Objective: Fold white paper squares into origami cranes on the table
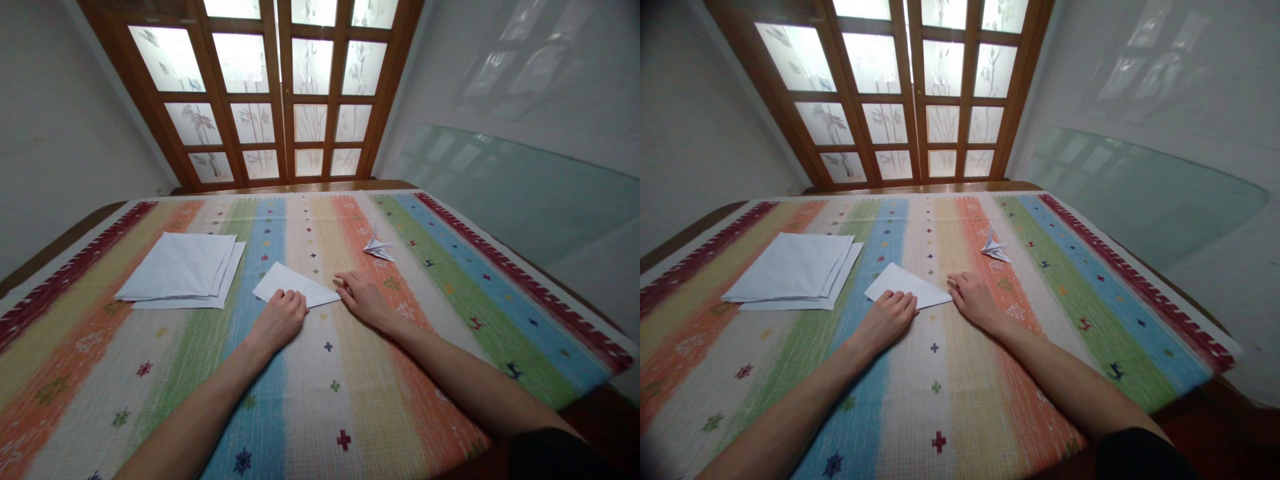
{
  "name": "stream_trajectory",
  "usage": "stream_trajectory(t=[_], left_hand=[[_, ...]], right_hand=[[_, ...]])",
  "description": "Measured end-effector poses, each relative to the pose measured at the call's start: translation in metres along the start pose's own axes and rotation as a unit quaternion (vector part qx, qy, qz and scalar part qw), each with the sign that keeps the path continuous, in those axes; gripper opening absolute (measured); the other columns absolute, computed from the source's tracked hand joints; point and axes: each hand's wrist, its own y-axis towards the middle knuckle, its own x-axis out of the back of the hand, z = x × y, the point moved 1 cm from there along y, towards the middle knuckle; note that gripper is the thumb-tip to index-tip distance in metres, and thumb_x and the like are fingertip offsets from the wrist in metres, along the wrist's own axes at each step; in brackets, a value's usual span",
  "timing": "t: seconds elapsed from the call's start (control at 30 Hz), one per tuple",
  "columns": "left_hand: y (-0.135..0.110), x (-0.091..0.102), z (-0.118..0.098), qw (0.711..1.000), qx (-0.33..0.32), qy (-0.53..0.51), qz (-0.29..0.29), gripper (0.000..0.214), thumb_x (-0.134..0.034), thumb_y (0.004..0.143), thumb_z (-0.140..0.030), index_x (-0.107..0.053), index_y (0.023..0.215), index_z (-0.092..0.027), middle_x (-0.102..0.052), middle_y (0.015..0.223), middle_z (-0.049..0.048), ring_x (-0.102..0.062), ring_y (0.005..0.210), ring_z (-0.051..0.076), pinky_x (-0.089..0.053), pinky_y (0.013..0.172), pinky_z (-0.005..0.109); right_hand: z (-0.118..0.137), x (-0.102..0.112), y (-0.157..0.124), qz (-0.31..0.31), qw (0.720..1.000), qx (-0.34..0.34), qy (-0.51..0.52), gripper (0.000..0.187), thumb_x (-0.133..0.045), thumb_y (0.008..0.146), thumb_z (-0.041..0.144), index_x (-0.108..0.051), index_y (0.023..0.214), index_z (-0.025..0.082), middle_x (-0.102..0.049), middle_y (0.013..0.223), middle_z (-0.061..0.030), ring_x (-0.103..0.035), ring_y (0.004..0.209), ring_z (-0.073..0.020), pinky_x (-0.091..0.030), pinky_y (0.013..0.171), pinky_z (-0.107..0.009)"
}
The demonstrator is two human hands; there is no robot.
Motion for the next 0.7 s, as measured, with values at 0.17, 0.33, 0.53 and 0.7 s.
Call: stream_trajectory(t=[0.17,0.33,0.53,0.7], left_hand=[[-0.003,0.002,-0.002,1.0,0.009,0.006,-0.016,0.016,-0.044,0.092,-0.008,-0.059,0.094,-0.012,-0.065,0.081,0.0089,-0.061,0.075,0.023,-0.038,0.065,0.035],[-0.008,-0.005,0.002,0.994,0.078,-0.062,-0.048,0.018,-0.045,0.09,-0.009,-0.062,0.085,-0.015,-0.066,0.075,0.0089,-0.062,0.075,0.024,-0.044,0.066,0.035],[-0.008,-0.003,0.012,0.788,0.315,-0.475,-0.235,0.013,-0.054,0.087,-0.028,-0.063,0.088,-0.018,-0.066,0.074,0.0027,-0.06,0.061,0.015,-0.049,0.061,0.028],[0.004,0.012,0.007,0.483,0.368,-0.749,-0.265,0.04,-0.074,0.065,-0.046,-0.055,0.085,-0.017,-0.059,0.067,-0.0037,-0.053,0.051,0.01,-0.046,0.047,0.022]], right_hand=[[-0.001,-0.001,0.003,-0.107,0.989,-0.048,0.09,0.029,-0.048,0.09,0.024,-0.057,0.117,0.018,-0.063,0.089,-0.007,-0.058,0.077,-0.0199,-0.048,0.072,-0.035],[0.002,-0.003,-0.001,-0.202,0.972,-0.035,0.117,0.035,-0.044,0.087,0.021,-0.049,0.121,0.019,-0.058,0.098,-0.0091,-0.056,0.082,-0.0213,-0.049,0.072,-0.038],[0.009,-0.007,-0.015,-0.203,0.977,0.046,0.041,0.052,-0.058,0.08,0.036,-0.043,0.128,0.022,-0.05,0.119,-0.0156,-0.05,0.114,-0.0326,-0.042,0.096,-0.053],[0.016,-0.012,-0.019,0.004,0.988,0.151,-0.022,0.031,-0.067,0.079,0.048,-0.062,0.104,0.032,-0.06,0.119,-0.0083,-0.048,0.125,-0.0316,-0.032,0.107,-0.056]])
